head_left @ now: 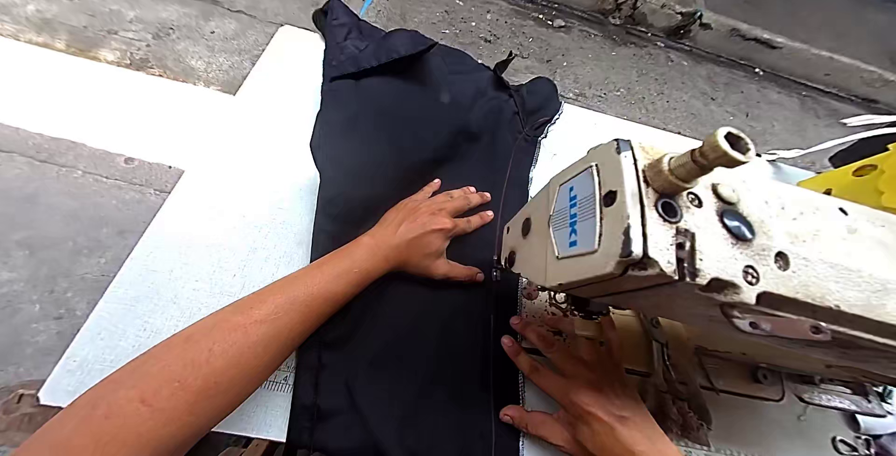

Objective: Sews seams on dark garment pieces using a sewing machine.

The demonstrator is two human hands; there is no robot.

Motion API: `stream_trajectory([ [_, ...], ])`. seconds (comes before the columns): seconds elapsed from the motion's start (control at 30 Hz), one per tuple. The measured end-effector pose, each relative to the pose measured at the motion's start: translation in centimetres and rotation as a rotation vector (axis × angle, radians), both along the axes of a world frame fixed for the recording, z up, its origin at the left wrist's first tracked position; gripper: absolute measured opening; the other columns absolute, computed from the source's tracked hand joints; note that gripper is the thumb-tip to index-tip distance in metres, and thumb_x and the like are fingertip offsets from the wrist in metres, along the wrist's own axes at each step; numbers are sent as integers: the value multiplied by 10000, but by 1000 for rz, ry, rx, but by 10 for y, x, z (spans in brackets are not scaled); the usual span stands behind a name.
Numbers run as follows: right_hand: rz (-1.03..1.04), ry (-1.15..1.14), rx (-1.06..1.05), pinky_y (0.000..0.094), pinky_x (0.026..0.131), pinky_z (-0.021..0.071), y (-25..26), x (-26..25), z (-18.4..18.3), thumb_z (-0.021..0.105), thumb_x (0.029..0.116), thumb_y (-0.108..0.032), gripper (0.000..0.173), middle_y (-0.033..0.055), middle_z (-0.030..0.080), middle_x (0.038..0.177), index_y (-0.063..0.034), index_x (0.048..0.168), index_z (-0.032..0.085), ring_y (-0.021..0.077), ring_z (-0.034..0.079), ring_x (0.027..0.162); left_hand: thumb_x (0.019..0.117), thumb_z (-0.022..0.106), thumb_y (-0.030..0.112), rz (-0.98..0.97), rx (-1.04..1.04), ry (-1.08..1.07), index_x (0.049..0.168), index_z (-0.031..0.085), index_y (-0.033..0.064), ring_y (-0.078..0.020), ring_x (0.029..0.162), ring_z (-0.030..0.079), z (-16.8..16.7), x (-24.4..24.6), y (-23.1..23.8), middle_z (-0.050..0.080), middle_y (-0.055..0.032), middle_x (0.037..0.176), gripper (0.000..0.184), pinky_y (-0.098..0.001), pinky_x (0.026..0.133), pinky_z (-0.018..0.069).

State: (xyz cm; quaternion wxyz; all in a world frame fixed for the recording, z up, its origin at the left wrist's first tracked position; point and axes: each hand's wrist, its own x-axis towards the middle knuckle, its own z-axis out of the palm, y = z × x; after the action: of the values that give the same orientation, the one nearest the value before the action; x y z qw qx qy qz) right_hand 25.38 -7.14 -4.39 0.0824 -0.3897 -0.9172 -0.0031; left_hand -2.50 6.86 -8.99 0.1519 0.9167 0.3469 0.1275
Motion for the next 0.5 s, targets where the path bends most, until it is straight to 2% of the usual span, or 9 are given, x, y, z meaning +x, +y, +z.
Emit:
stream_trajectory([
  [0.17,5,-53,-15,654,1021,304,-5,0,2,366,931,-784,707,-35,566,1492,-317,1383,643,326,506,1338,881,430,783,17,60,-6,1488,557,165,-307,1507,365,-3,2,18,412,-104,1618,875,-665,1182,251],
  [0.23,-12,-43,-39,632,1018,311,-4,-1,3,390,938,-767,685,-38,558,1502,-316,1390,639,317,502,1338,868,421,816,15,49,10,1510,529,177,-294,1517,347,-4,2,29,387,-92,1634,912,-646,1195,243],
  [0.3,-22,-15,-42,656,1005,332,0,-3,1,420,939,-741,667,-27,564,1495,-301,1389,640,331,518,1323,870,422,814,27,44,30,1534,492,162,-280,1525,334,-1,0,35,357,-88,1650,934,-622,1205,246],
  [0.33,-23,1,-40,666,998,345,3,-4,1,428,940,-728,658,-19,570,1487,-294,1386,643,336,529,1313,904,426,766,43,68,37,1533,484,122,-290,1520,343,3,0,30,361,-104,1646,902,-621,1198,259],
  [0.37,-20,14,-37,656,990,353,4,-5,0,425,947,-719,649,-13,576,1480,-290,1381,647,337,535,1298,961,443,644,59,127,18,1499,515,70,-309,1495,386,9,0,18,411,-132,1614,789,-617,1181,298],
  [0.4,-19,26,-40,641,980,355,5,-5,1,428,949,-709,637,-8,585,1469,-287,1367,658,340,537,1287,1008,483,449,76,211,-34,1411,592,16,-329,1432,476,16,2,-3,516,-164,1527,601,-600,1147,366],
  [0.43,-21,30,-53,650,987,352,3,-6,2,438,948,-702,625,-3,595,1459,-286,1351,670,345,537,1292,1027,518,258,100,288,-109,1270,675,-8,-329,1324,588,24,7,-32,639,-171,1378,393,-562,1090,460],
  [0.47,-21,19,-67,680,1001,352,-2,-7,4,450,943,-704,620,0,599,1455,-286,1339,679,350,540,1305,1021,530,158,122,316,-178,1143,718,4,-311,1210,670,33,14,-65,716,-150,1233,272,-517,1021,533],
  [0.5,-21,2,-83,687,1004,341,-7,-7,6,462,936,-708,620,-7,592,1465,-292,1341,679,345,534,1318,1019,525,186,131,282,-214,1094,730,23,-295,1158,696,40,20,-98,738,-130,1175,272,-488,980,556],
])
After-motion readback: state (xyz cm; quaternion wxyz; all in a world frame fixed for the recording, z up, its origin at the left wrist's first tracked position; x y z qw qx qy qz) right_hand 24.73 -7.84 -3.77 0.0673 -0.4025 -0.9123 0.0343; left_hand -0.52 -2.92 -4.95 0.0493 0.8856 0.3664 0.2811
